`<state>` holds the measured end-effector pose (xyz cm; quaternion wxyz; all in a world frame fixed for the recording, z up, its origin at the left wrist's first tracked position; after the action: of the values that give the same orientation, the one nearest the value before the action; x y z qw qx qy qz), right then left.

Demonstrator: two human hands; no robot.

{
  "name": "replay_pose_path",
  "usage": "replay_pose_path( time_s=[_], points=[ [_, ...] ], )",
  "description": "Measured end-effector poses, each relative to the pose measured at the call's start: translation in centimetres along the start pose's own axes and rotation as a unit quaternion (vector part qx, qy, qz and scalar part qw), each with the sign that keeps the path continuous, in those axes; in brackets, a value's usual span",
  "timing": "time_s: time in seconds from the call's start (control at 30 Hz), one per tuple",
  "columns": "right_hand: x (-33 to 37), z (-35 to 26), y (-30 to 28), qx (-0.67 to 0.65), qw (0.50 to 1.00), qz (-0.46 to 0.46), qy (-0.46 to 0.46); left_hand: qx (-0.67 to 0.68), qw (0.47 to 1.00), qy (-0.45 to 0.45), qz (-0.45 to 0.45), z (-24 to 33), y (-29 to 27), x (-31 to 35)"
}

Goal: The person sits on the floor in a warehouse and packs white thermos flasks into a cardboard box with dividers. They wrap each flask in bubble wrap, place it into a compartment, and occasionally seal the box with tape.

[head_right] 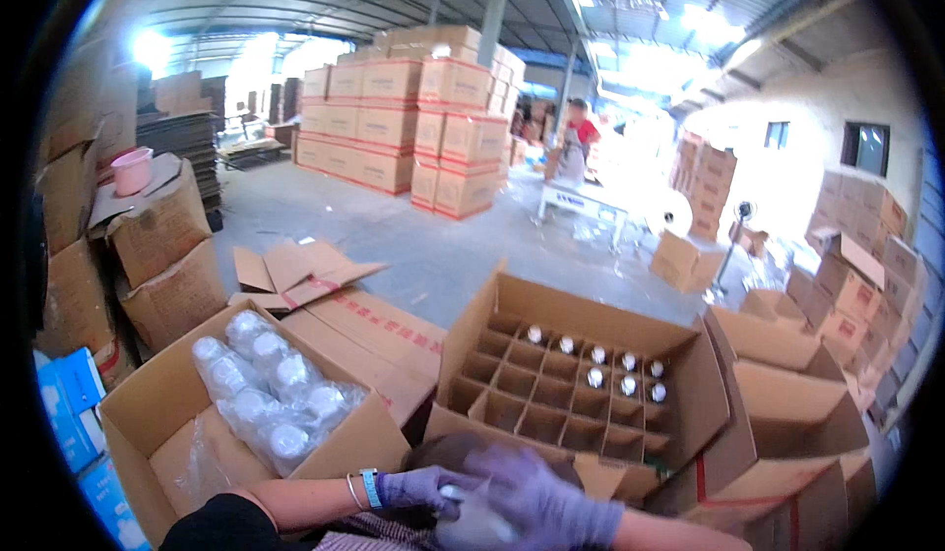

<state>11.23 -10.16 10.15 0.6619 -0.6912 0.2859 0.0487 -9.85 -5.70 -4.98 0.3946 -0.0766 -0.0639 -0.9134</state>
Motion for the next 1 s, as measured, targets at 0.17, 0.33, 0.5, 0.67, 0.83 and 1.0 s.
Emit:
replay_pose_path(
  time_s=[0.17,0.33,0.5,0.67,0.83,1.0],
  points=[
    [3.3,0.7,2.3,-0.079,0.994,0.013,0.068,-0.014,1.000,0.016,0.019,-1.0,0.3,-0.5],
    [7.1,4.6,6.9,-0.306,0.866,0.119,0.377,-0.113,0.954,0.066,0.270,-1.9,3.8,1.3],
    [1.9,1.5,3.0,-0.169,0.970,0.153,0.084,-0.015,0.992,0.000,0.125,-0.4,0.0,2.6],
    [3.1,0.5,5.5,-0.195,0.952,0.195,0.130,-0.224,0.955,0.165,0.105,0.3,1.6,0.8],
    [8.1,11.6,9.7,-0.027,0.919,0.190,0.343,-0.138,0.967,0.009,0.215,-0.6,4.4,0.4],
    [25.8,25.4,1.1,0.352,0.634,-0.056,0.687,-0.013,0.968,-0.020,0.249,0.9,1.9,-0.1]
  ],
)
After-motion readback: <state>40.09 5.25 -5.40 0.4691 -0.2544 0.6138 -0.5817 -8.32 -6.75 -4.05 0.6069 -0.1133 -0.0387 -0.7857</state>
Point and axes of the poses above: each hand's wrist, its own x-axis away from the middle knuckle, its own y-axis out of the palm, z = x × y, the point moved 2 cm from there along -x, towards the middle knuckle, and after that the axes turned 15 degrees about z, right-handed, at the moved point
